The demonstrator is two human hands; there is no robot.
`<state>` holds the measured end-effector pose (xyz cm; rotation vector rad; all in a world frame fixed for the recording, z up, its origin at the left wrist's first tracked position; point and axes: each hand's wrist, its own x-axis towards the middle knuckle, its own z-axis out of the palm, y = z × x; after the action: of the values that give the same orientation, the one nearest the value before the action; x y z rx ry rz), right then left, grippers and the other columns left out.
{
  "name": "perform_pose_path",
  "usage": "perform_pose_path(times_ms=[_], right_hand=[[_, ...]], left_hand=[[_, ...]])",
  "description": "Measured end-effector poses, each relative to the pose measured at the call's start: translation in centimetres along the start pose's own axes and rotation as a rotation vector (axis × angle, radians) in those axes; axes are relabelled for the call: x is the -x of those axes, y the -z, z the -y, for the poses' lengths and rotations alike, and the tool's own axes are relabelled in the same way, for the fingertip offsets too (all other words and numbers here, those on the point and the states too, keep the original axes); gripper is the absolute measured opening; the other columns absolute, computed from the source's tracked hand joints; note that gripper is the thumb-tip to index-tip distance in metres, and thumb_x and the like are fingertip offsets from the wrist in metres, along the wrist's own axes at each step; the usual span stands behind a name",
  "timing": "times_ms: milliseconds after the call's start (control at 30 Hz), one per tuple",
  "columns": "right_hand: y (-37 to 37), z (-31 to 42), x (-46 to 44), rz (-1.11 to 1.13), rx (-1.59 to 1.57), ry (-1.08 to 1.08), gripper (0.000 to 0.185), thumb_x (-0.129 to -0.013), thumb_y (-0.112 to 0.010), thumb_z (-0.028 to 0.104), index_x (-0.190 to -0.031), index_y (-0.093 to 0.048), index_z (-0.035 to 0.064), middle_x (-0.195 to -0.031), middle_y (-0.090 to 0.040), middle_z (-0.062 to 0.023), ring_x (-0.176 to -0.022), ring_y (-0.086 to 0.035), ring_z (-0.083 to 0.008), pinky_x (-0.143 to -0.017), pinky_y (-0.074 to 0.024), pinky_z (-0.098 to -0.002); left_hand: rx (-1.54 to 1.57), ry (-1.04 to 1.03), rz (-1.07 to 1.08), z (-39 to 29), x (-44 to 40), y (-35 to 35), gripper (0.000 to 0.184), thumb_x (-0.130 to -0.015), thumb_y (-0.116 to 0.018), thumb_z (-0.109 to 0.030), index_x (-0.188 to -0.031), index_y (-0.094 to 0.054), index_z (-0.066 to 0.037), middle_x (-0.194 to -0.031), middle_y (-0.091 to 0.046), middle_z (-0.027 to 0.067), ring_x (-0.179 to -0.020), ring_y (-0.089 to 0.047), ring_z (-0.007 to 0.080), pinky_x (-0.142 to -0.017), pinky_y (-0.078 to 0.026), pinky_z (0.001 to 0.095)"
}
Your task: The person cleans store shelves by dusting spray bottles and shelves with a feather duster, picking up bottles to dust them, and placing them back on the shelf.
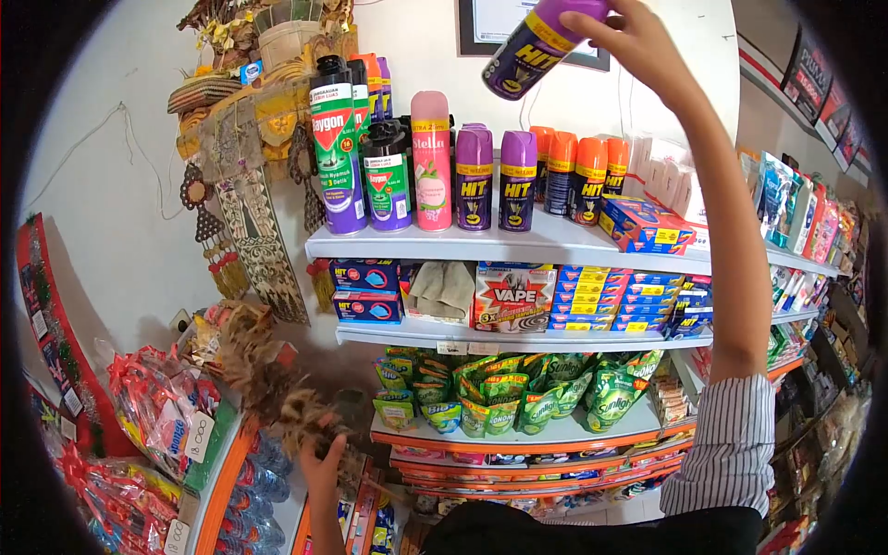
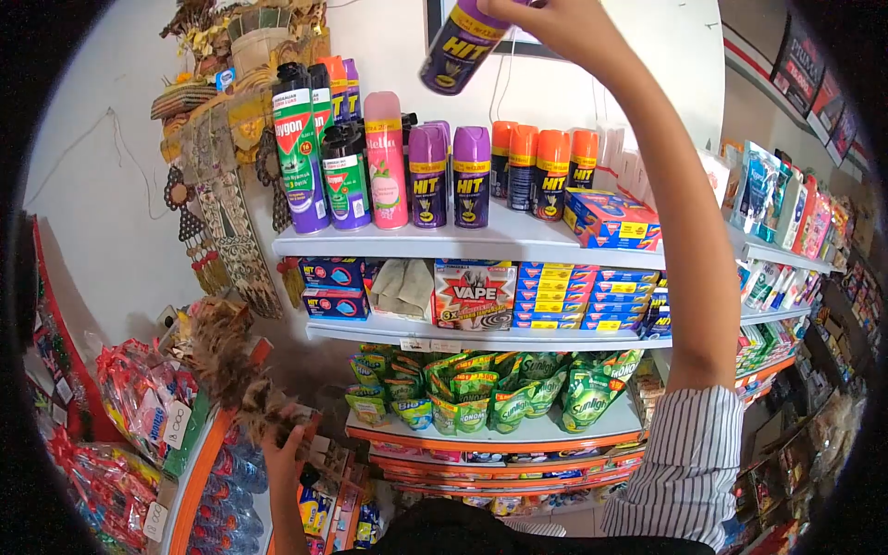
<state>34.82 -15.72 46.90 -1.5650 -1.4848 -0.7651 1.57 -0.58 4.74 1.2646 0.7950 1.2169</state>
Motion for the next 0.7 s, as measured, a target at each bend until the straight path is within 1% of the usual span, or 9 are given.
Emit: perform_pose_path(times_ms=[67, 200, 267, 333, 400, 433, 533, 567, 700], right_hand=[[-2.8, -7.7, -4.6, -0.122, 0.324, 0.200, 0.053, -0.077, -0.063, 0.033, -0.120, -0.047, 0.0060, -0.102, -0.059, -0.0154, -0.090, -0.060, -0.0232, -0.076, -0.0496, -0.0323], [-7.6, -11.9, -6.9, -0.102, 0.375, 0.364, 0.050, -0.070, -0.063, 0.033, -0.114, -0.053, 0.0119, -0.098, -0.058, -0.0160, -0.089, -0.058, -0.0295, -0.077, -0.0479, -0.0380], [-8.9, -12.3, -6.4, -0.017, 0.353, 0.255, 0.049, -0.071, -0.063, 0.022, -0.117, -0.051, 0.0085, -0.102, -0.055, -0.0166, -0.093, -0.057, -0.0279, -0.081, -0.0472, -0.0344], [-10.3, -14.0, -6.7, 0.034, 0.340, 0.199, 0.048, -0.071, -0.062, 0.023, -0.116, -0.051, 0.0079, -0.101, -0.055, -0.0169, -0.092, -0.057, -0.0292, -0.081, -0.0471, -0.0342], [-11.2, -15.4, -6.7, 0.071, 0.293, 0.186, 0.050, -0.070, -0.062, 0.030, -0.114, -0.052, 0.0081, -0.099, -0.058, -0.0174, -0.093, -0.057, -0.0305, -0.081, -0.0467, -0.0357], [-11.5, -15.9, -6.8, 0.073, 0.291, 0.186, 0.050, -0.070, -0.062, 0.030, -0.114, -0.052, 0.0081, -0.099, -0.058, -0.0174, -0.093, -0.057, -0.0305, -0.081, -0.0467, -0.0357], [-12.3, -17.1, -6.7, 0.199, 0.265, 0.128, 0.049, -0.070, -0.063, 0.028, -0.113, -0.053, 0.0054, -0.100, -0.060, -0.0178, -0.090, -0.059, -0.0299, -0.081, -0.0473, -0.0356], [-12.6, -17.4, -6.5, 0.293, 0.220, 0.083, 0.050, -0.070, -0.063, 0.028, -0.113, -0.053, 0.0048, -0.100, -0.060, -0.0178, -0.088, -0.060, -0.0292, -0.079, -0.0482, -0.0351], [-13.3, -17.0, -5.9, 0.638, 0.075, -0.186, 0.054, -0.069, -0.064, 0.025, -0.117, -0.051, 0.0054, -0.096, -0.061, -0.0174, -0.075, -0.064, -0.0219, -0.065, -0.0537, -0.0306]], left_hand=[[-0.010, 0.029, -0.068, 0.9, 0.7, 1.2, 0.040, -0.075, -0.067, -0.013, -0.110, -0.053, 0.001, -0.101, -0.055, 0.0062, -0.090, -0.051, 0.0142, -0.080, -0.041, 0.0266], [-0.071, 0.078, -0.112, -1.3, 3.0, 1.4, 0.033, -0.077, -0.064, -0.011, -0.106, -0.055, 0.000, -0.092, -0.058, 0.0049, -0.085, -0.053, 0.0137, -0.075, -0.042, 0.0270], [-0.088, 0.035, -0.111, 0.5, 3.7, 2.7, 0.032, -0.078, -0.063, -0.012, -0.106, -0.055, 0.000, -0.098, -0.057, 0.0072, -0.089, -0.053, 0.0156, -0.079, -0.042, 0.0292], [-0.117, -0.003, -0.113, 2.3, 4.4, 5.2, 0.031, -0.078, -0.061, -0.013, -0.106, -0.056, -0.001, -0.104, -0.055, 0.0095, -0.093, -0.053, 0.0175, -0.082, -0.042, 0.0313], [-0.685, -0.227, -0.051, 3.0, 4.6, 7.4, 0.018, -0.084, -0.058, -0.014, -0.098, -0.060, -0.002, -0.089, -0.060, 0.0047, -0.083, -0.054, 0.0144, -0.073, -0.043, 0.0289], [-0.323, -0.234, -0.088, 3.0, 4.7, 6.7, 0.023, -0.083, -0.061, -0.017, -0.099, -0.060, -0.002, -0.087, -0.060, 0.0049, -0.083, -0.053, 0.0135, -0.071, -0.043, 0.0275], [-0.386, -0.213, -0.247, 4.3, 4.7, 8.3, 0.022, -0.082, -0.062, -0.018, -0.097, -0.061, -0.001, -0.082, -0.061, 0.0047, -0.073, -0.054, 0.0122, -0.063, -0.044, 0.0257], [-0.287, -0.116, -0.313, 4.5, 5.4, 8.5, 0.020, -0.082, -0.061, -0.017, -0.095, -0.060, -0.002, -0.071, -0.058, 0.0022, -0.058, -0.050, 0.0091, -0.050, -0.040, 0.0221], [-0.214, 0.037, -0.308, 4.7, 5.8, 10.3, 0.015, -0.083, -0.060, -0.015, -0.091, -0.060, -0.003, -0.062, -0.053, 0.0004, -0.045, -0.041, 0.0062, -0.040, -0.032, 0.0200]])
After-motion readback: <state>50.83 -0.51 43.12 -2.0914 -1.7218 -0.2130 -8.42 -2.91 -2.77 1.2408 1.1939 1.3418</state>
